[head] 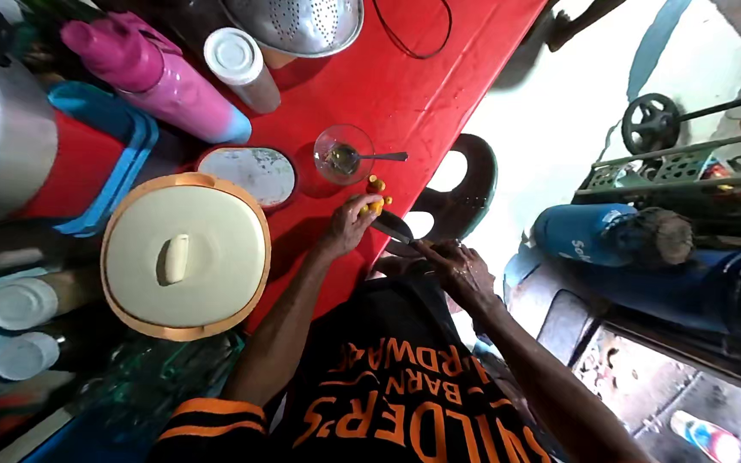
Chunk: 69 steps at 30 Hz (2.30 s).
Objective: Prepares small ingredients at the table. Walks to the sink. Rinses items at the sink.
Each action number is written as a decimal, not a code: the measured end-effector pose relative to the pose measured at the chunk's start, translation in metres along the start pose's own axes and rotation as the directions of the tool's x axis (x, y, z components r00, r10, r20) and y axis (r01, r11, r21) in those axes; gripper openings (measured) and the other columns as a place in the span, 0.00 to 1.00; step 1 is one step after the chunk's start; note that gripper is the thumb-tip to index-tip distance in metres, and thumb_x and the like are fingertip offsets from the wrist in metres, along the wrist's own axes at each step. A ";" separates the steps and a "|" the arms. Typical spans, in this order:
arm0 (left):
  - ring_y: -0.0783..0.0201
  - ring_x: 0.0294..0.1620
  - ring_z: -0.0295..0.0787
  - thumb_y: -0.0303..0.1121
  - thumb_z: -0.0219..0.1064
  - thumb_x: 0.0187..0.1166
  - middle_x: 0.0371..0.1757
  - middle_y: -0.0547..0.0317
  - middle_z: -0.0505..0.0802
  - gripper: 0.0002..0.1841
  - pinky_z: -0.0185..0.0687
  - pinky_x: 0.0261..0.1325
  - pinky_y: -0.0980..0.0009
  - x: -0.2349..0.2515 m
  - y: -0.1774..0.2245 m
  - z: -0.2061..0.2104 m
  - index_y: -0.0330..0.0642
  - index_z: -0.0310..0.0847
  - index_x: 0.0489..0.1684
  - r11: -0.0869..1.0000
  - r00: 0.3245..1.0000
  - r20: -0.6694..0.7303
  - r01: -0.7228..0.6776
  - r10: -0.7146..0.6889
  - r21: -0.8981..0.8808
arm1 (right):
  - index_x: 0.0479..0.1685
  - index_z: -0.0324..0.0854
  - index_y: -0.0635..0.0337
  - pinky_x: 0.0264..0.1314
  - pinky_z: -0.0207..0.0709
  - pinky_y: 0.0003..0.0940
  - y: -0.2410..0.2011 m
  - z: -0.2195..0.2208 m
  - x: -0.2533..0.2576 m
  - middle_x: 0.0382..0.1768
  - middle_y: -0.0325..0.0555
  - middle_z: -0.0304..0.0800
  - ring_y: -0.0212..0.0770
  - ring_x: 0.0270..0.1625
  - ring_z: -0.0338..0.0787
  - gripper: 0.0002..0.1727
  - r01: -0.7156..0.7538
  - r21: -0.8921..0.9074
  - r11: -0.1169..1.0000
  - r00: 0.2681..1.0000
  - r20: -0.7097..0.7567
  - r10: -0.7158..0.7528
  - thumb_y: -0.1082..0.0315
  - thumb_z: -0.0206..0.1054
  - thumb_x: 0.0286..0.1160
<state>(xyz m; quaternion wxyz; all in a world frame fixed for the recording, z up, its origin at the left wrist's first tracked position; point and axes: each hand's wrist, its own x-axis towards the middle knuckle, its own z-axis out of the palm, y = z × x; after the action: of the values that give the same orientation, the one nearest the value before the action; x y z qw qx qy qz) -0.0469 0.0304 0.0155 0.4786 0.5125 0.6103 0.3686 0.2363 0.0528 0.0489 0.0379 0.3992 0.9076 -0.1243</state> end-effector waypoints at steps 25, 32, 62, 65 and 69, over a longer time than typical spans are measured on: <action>0.58 0.53 0.89 0.26 0.51 0.91 0.57 0.48 0.89 0.17 0.87 0.57 0.62 -0.022 -0.026 0.030 0.36 0.71 0.75 0.575 0.871 -0.168 0.149 -0.461 -0.805 | 0.86 0.70 0.27 0.55 0.80 0.71 0.032 -0.019 0.095 0.63 0.63 0.87 0.68 0.60 0.88 0.34 -0.530 0.410 0.742 0.829 0.065 0.556 0.61 0.69 0.80; 0.62 0.51 0.88 0.24 0.51 0.90 0.53 0.52 0.89 0.14 0.85 0.57 0.65 -0.010 -0.007 0.028 0.37 0.73 0.68 0.442 0.867 -0.130 0.111 -0.481 -0.890 | 0.82 0.74 0.42 0.48 0.82 0.69 0.026 0.042 0.185 0.58 0.64 0.88 0.68 0.56 0.89 0.31 -0.452 0.312 0.835 0.874 -0.033 0.486 0.55 0.71 0.77; 0.61 0.52 0.92 0.24 0.51 0.89 0.59 0.45 0.90 0.18 0.89 0.58 0.64 -0.013 -0.021 0.021 0.26 0.71 0.72 0.646 0.794 -0.364 0.046 -0.487 -0.762 | 0.68 0.83 0.64 0.60 0.86 0.53 -0.065 -0.029 0.196 0.59 0.60 0.90 0.53 0.55 0.92 0.21 0.054 0.604 0.795 0.995 -0.098 0.006 0.76 0.69 0.75; 0.59 0.54 0.93 0.31 0.62 0.86 0.59 0.43 0.92 0.18 0.89 0.61 0.61 -0.027 -0.067 0.028 0.29 0.79 0.69 0.954 0.827 -0.516 0.074 -0.221 -0.290 | 0.68 0.85 0.59 0.66 0.84 0.51 -0.062 -0.033 0.224 0.68 0.59 0.85 0.52 0.64 0.89 0.21 0.027 0.473 0.881 1.000 -0.005 -0.028 0.71 0.70 0.75; 0.57 0.50 0.93 0.35 0.62 0.86 0.54 0.41 0.93 0.19 0.89 0.57 0.60 -0.029 -0.101 0.042 0.32 0.83 0.67 0.998 0.832 -0.550 0.049 -0.066 -0.046 | 0.65 0.88 0.59 0.68 0.82 0.54 -0.057 -0.015 0.254 0.62 0.59 0.89 0.56 0.64 0.89 0.18 0.133 0.337 0.932 0.984 0.070 -0.165 0.69 0.68 0.78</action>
<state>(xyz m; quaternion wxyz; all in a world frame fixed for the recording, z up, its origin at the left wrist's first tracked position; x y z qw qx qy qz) -0.0333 -0.0201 -0.0847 0.3011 0.3589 0.7318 0.4950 0.0229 0.2011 0.0318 0.0049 0.3233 0.8986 -0.2965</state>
